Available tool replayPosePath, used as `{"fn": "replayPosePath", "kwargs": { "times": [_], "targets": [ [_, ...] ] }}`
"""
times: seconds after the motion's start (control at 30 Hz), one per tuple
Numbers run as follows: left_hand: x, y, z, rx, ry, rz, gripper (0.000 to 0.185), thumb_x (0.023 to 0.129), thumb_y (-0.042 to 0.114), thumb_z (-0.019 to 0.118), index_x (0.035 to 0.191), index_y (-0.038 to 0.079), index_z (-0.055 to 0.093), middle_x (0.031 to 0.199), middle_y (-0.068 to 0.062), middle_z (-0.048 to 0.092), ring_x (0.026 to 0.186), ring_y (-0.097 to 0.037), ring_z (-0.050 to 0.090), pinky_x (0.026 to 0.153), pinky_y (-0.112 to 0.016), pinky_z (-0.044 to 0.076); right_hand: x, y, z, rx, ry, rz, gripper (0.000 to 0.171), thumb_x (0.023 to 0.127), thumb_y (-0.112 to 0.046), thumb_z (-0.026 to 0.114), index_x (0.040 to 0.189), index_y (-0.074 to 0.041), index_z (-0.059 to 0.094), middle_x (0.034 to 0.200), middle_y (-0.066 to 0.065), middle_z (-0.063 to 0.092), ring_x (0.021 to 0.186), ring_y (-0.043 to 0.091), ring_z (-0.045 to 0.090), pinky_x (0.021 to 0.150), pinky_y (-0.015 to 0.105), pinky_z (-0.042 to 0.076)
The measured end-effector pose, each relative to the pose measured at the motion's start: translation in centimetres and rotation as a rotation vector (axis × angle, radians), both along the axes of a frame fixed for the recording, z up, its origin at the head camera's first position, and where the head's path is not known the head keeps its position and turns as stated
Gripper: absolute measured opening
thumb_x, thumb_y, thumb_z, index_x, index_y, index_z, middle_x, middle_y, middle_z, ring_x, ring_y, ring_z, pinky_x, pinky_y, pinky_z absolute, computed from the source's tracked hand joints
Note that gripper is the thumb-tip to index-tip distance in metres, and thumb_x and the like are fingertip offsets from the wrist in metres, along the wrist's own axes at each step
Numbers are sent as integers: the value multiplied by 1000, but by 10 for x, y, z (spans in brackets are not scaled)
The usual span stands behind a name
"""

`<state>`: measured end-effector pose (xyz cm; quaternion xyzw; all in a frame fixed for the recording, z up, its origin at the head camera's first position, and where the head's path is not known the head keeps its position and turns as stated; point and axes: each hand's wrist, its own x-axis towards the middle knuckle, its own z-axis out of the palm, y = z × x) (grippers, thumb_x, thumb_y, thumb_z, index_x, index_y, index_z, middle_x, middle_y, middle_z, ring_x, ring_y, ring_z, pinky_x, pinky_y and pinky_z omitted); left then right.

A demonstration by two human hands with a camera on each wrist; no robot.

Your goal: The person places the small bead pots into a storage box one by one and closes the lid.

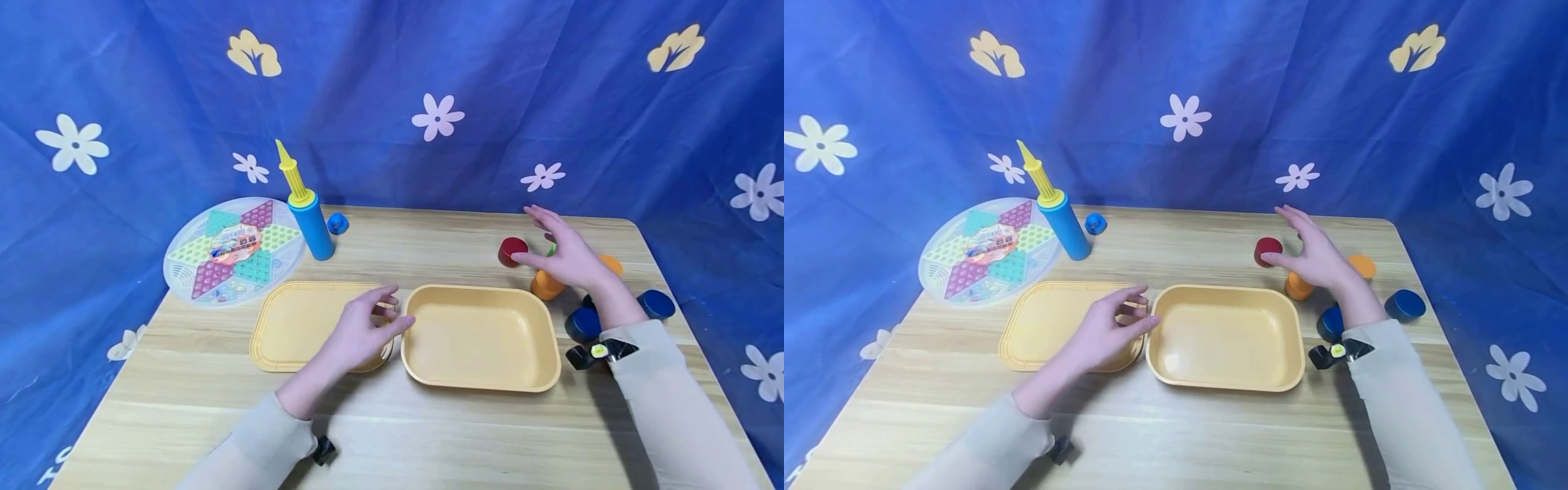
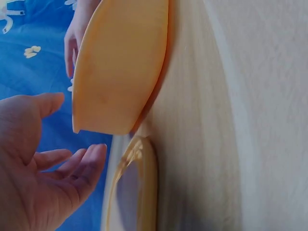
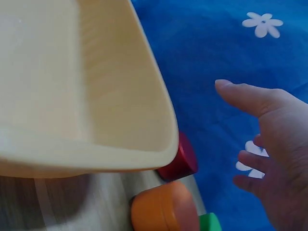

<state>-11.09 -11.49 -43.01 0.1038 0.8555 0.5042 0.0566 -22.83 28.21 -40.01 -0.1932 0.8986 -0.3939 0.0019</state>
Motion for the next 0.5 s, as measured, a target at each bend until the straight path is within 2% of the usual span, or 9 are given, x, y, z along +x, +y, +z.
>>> {"fn": "replayPosePath", "kwargs": {
  "times": [0.2, 0.33, 0.5],
  "targets": [
    [3, 3, -5, 46, -41, 20, 52, 92, 22, 85, 135, -2, 67, 100, 0, 73, 88, -14, 71, 80, -30, 62, -17, -4, -14, 50, -49, 15, 85, 90, -19, 88, 159, -1, 41, 168, 21, 32, 146, 48, 39, 120, 68, 33],
    [5, 5, -7, 107, -104, 18, 44, 93, 15, 84, 131, -2, 69, 93, -1, 73, 81, -16, 70, 72, -28, 63, -26, -4, -24, 69, -94, 28, 85, 89, -17, 89, 158, 1, 43, 164, 23, 37, 144, 50, 41, 120, 67, 33],
    [7, 7, -9, 205, -165, 39, 40, 93, 8, 82, 129, -4, 70, 91, -6, 73, 72, -21, 71, 64, -32, 64, -32, -3, -31, 93, -165, 38, 87, 88, -15, 90, 158, 2, 42, 160, 27, 40, 142, 52, 43, 117, 64, 39]
  ]
}}
